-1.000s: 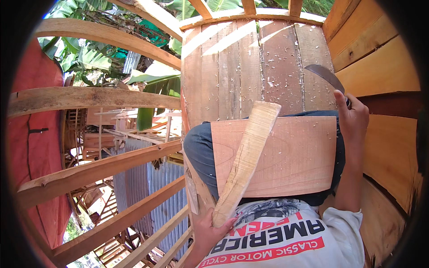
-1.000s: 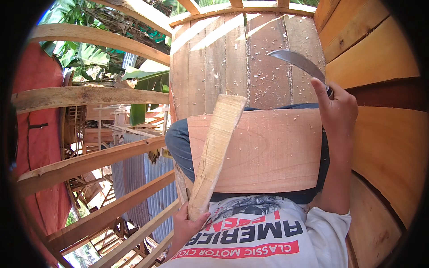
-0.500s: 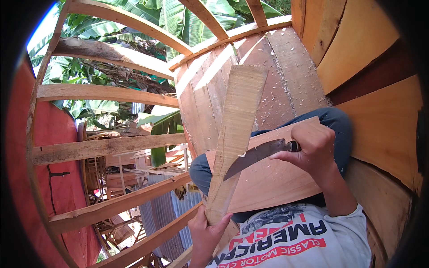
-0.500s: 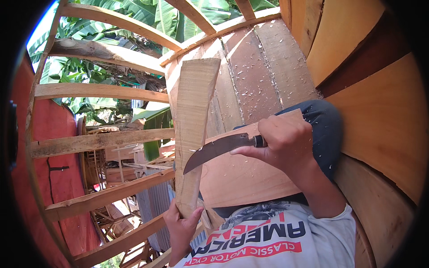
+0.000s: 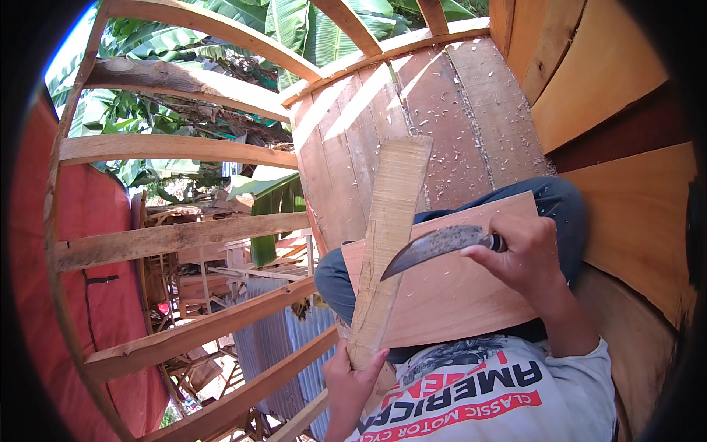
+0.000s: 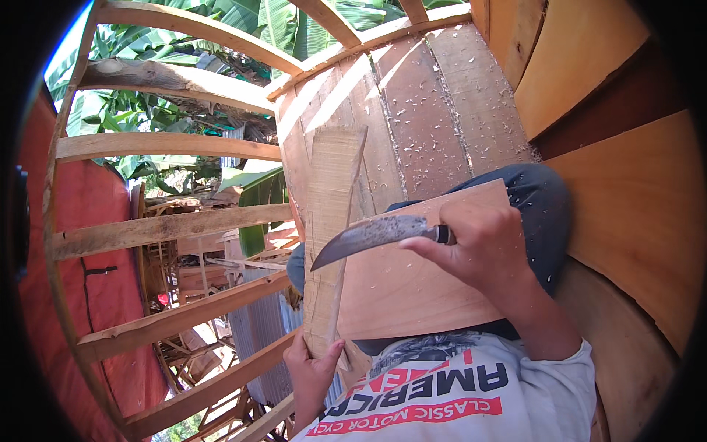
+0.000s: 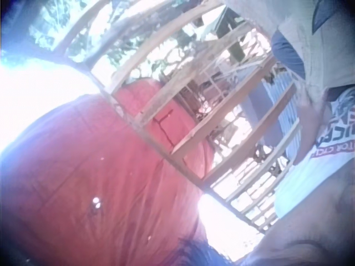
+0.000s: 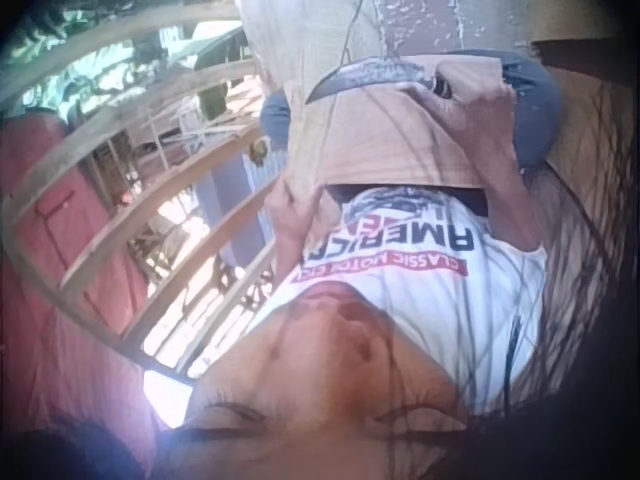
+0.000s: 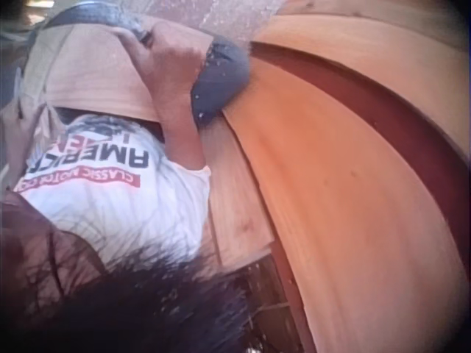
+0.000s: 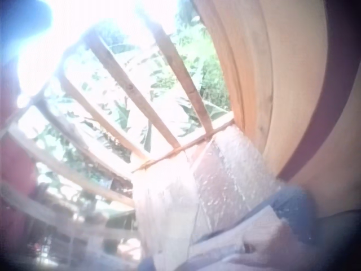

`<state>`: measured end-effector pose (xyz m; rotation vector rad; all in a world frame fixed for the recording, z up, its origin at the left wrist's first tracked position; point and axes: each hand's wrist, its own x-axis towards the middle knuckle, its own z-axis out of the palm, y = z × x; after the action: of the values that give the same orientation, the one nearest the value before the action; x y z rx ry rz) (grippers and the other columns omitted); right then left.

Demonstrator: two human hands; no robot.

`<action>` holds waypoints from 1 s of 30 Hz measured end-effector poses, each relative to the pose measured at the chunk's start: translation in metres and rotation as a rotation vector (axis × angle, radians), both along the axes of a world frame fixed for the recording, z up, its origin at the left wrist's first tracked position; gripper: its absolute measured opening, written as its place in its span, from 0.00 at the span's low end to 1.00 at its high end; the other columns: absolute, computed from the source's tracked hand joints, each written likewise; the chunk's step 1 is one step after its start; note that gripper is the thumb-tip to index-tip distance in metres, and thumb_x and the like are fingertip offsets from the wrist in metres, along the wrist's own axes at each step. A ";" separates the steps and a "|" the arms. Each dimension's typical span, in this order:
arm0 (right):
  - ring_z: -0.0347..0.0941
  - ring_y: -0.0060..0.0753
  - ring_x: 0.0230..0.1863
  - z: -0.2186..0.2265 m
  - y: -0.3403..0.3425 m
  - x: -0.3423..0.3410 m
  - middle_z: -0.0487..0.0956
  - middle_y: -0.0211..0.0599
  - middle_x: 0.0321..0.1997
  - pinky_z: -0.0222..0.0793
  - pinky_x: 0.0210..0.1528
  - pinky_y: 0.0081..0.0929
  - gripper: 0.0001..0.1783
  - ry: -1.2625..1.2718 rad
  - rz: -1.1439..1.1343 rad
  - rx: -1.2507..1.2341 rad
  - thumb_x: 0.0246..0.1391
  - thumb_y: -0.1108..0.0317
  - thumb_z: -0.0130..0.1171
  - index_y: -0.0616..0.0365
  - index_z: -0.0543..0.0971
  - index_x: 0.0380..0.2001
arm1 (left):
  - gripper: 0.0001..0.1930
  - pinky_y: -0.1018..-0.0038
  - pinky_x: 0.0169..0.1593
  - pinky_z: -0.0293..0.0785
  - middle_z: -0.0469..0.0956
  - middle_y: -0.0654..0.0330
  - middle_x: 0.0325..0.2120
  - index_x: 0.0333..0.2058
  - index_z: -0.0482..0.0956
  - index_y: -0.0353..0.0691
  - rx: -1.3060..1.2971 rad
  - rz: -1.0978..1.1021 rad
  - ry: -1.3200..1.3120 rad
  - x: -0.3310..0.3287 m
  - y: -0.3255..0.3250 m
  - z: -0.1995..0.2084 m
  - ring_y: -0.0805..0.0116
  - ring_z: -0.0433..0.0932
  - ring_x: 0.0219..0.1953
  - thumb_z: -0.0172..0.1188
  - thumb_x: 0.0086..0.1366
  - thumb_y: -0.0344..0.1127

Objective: The person sits on the floor of a wooden structure and uses a curved knife to shave and shape a long piece of wood. They hold the wood against their leg and repeatedly scrape the surface to remove bark and smooth the wood.

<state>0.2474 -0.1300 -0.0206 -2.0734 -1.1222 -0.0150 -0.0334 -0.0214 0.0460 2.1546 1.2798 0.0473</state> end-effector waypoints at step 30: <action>0.70 0.44 0.15 0.001 -0.007 0.048 0.68 0.42 0.10 0.63 0.17 0.34 0.33 0.009 -0.333 -0.138 0.47 0.38 0.62 0.59 0.71 0.11 | 0.19 0.74 0.30 0.73 0.80 0.53 0.23 0.36 0.75 0.30 -0.163 -0.016 -0.075 -0.012 0.001 -0.023 0.68 0.80 0.25 0.71 0.53 0.38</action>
<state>0.2956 -0.1365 -0.0200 -2.3607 -0.7800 -0.0930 -0.0453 -0.0207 0.0228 2.0054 1.1822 0.0171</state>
